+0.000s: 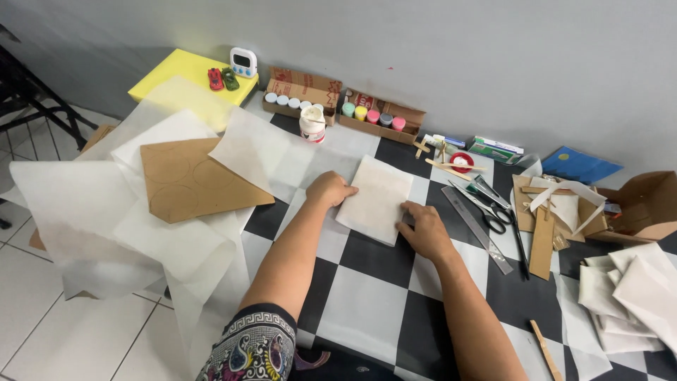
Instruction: Applying glue to a cardboard piece, folding and securing paper over it, and using a ruler and pen to measure and mark the assembly.
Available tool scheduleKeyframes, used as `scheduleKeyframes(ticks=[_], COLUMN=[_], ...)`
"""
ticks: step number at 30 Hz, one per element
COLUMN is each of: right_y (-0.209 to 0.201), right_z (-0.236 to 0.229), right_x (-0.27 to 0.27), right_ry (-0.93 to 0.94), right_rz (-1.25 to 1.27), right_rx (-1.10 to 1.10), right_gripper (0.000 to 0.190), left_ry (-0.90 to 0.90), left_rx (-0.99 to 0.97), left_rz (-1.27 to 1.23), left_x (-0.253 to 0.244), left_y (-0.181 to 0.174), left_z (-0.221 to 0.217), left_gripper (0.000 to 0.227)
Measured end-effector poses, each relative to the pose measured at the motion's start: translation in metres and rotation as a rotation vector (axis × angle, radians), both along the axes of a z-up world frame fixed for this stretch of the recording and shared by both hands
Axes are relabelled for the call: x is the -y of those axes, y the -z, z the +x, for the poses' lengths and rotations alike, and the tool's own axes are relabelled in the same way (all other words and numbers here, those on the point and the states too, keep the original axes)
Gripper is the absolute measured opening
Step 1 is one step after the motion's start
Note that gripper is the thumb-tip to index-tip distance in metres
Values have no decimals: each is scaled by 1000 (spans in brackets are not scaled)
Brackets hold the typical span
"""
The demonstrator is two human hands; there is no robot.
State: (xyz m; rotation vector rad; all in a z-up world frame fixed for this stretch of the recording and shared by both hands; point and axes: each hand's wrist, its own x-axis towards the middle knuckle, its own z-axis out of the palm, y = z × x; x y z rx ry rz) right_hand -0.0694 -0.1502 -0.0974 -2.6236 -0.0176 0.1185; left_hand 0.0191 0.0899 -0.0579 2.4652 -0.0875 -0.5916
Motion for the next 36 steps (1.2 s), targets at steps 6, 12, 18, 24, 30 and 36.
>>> scheduleKeyframes(ticks=[6, 12, 18, 24, 30, 36], right_y=[4, 9, -4, 0, 1, -1], right_z=[-2, -2, -5, -4, -1, -3], right_x=[1, 0, -2, 4, 5, 4], right_ry=[-8, 7, 24, 61, 68, 52], right_rz=[13, 23, 40, 109, 108, 108], right_rx=[11, 24, 0, -43, -35, -14], right_gripper=[45, 44, 42, 41, 41, 40], left_ry=[27, 23, 37, -25, -53, -35], left_rx=[-28, -42, -26, -1, -8, 3], left_rz=[31, 19, 24, 11, -2, 23], left_x=[2, -1, 1, 0, 1, 2], left_y=[15, 17, 24, 13, 14, 12], left_z=[12, 13, 14, 4, 5, 6], left_gripper=[44, 44, 38, 33, 33, 32])
